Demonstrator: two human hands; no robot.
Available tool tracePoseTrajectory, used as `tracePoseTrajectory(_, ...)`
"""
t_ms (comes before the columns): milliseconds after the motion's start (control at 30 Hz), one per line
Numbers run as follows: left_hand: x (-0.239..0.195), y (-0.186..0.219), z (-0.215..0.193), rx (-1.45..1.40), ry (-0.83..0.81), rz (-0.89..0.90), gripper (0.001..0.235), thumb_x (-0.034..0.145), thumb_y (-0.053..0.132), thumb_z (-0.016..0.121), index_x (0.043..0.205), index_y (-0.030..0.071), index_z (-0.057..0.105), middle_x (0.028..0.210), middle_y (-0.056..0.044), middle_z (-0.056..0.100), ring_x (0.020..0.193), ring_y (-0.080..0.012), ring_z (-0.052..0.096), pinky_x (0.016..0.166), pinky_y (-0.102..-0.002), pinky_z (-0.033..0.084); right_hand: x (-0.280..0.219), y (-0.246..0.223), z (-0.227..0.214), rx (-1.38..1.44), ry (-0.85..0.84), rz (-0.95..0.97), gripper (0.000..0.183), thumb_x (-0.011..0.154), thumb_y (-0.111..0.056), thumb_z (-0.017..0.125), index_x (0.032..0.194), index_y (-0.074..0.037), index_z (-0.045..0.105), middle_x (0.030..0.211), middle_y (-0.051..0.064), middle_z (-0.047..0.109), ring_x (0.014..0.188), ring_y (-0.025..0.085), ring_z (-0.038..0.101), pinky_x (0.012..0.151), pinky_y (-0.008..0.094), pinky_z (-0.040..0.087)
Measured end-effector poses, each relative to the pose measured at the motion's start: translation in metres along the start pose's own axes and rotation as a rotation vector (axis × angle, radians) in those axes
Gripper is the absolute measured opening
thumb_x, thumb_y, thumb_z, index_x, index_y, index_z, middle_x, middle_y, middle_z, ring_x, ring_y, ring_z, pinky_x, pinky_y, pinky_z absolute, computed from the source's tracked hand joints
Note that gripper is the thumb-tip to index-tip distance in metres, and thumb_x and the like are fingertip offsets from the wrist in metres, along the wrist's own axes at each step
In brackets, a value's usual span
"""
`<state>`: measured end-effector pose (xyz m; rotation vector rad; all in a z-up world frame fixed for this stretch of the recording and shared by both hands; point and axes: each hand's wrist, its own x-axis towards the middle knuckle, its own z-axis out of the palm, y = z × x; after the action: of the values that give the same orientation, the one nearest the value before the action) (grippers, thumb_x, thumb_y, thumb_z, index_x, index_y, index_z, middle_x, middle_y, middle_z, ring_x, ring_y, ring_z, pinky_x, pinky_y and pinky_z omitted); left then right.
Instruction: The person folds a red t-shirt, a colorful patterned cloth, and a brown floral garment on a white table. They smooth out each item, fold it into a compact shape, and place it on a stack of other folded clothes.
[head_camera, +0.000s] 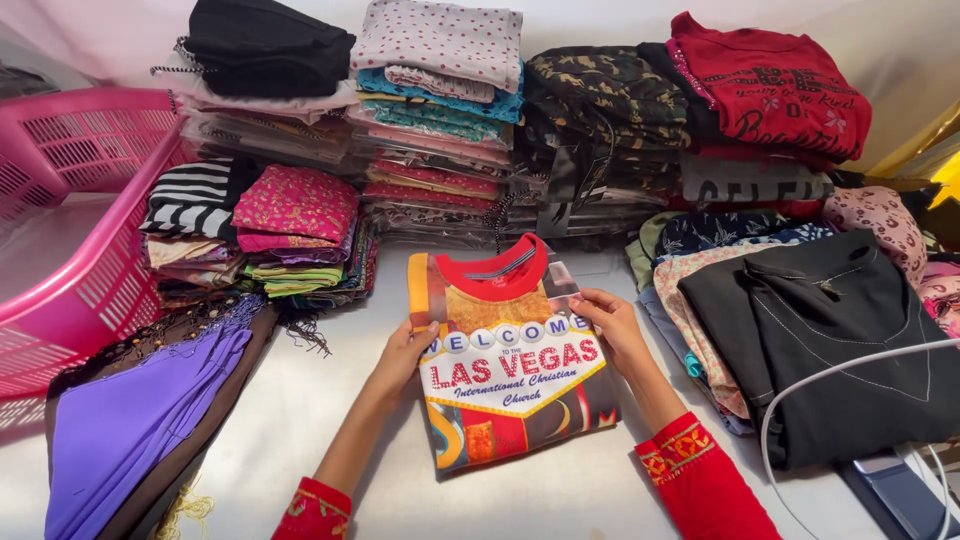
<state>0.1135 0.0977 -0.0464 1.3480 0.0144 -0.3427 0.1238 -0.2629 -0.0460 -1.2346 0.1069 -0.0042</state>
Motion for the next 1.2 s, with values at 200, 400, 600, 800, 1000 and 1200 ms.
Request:
tracePoseTrajectory(200,-0.015,0.013,0.020,1.201,0.412,0.621,0.056,0.096,0.036,0.055,0.146,0.011,0.052,0.157,-0.008,0.047,0.147,-0.0351,0.042,0.110,-0.047,0.042,-0.044,-0.038,0.039,-0.998,0.261,-0.818,0.044,0.088,-0.023,0.079,0.130,-0.012,0.069,0.128,0.009,0.065,0.118,0.029,0.067,0.100,0.039,0.053)
tracePoseTrajectory(400,-0.030,0.010,0.066,1.400,0.063,0.587,0.082,0.095,0.063,0.051,0.157,0.012,0.034,0.165,-0.012,0.027,0.155,-0.0289,0.016,0.122,-0.058,0.004,-0.043,-0.004,0.056,-1.406,-0.125,-0.634,0.068,0.095,-0.049,0.060,0.154,-0.018,0.045,0.166,0.011,0.032,0.154,0.036,0.025,0.120,0.062,0.014)
tracePoseTrajectory(600,-0.025,-0.007,0.058,1.441,0.012,0.466,0.085,0.095,0.068,0.043,0.160,0.014,0.029,0.168,-0.011,0.020,0.157,-0.0299,0.006,0.121,-0.058,-0.002,-0.031,0.010,0.052,-1.411,-0.204,-0.379,0.072,0.096,-0.058,0.050,0.158,-0.024,0.035,0.170,0.008,0.017,0.158,0.031,0.010,0.122,0.060,0.012)
tracePoseTrajectory(800,-0.021,0.003,0.031,0.932,0.415,0.384,0.105,0.092,0.068,0.051,0.160,-0.003,0.014,0.152,-0.031,0.032,0.124,-0.0420,0.052,0.105,-0.060,0.039,0.000,0.029,0.005,-1.169,0.220,-0.326,0.054,0.106,-0.050,0.037,0.143,-0.017,0.057,0.148,0.013,0.055,0.140,0.034,0.048,0.118,0.067,0.021)
tracePoseTrajectory(1000,0.006,0.000,-0.042,0.530,0.129,-0.158,0.088,0.087,0.057,0.061,0.152,0.004,0.034,0.124,-0.017,0.073,0.099,-0.0244,0.076,0.073,-0.035,0.063,-0.015,0.015,0.015,-1.412,0.204,-0.243,0.054,0.100,-0.057,0.045,0.107,-0.013,0.075,0.106,0.011,0.071,0.104,0.032,0.060,0.093,0.049,0.047)
tracePoseTrajectory(1200,0.006,-0.007,-0.025,0.274,-0.053,-0.265,0.078,0.094,0.056,0.057,0.147,-0.001,0.053,0.118,-0.016,0.076,0.098,-0.0132,0.077,0.070,-0.025,0.063,-0.033,-0.014,0.040,-0.977,0.094,0.139,0.049,0.097,-0.056,0.054,0.105,-0.007,0.055,0.082,0.015,0.070,0.073,0.022,0.069,0.067,0.034,0.054)
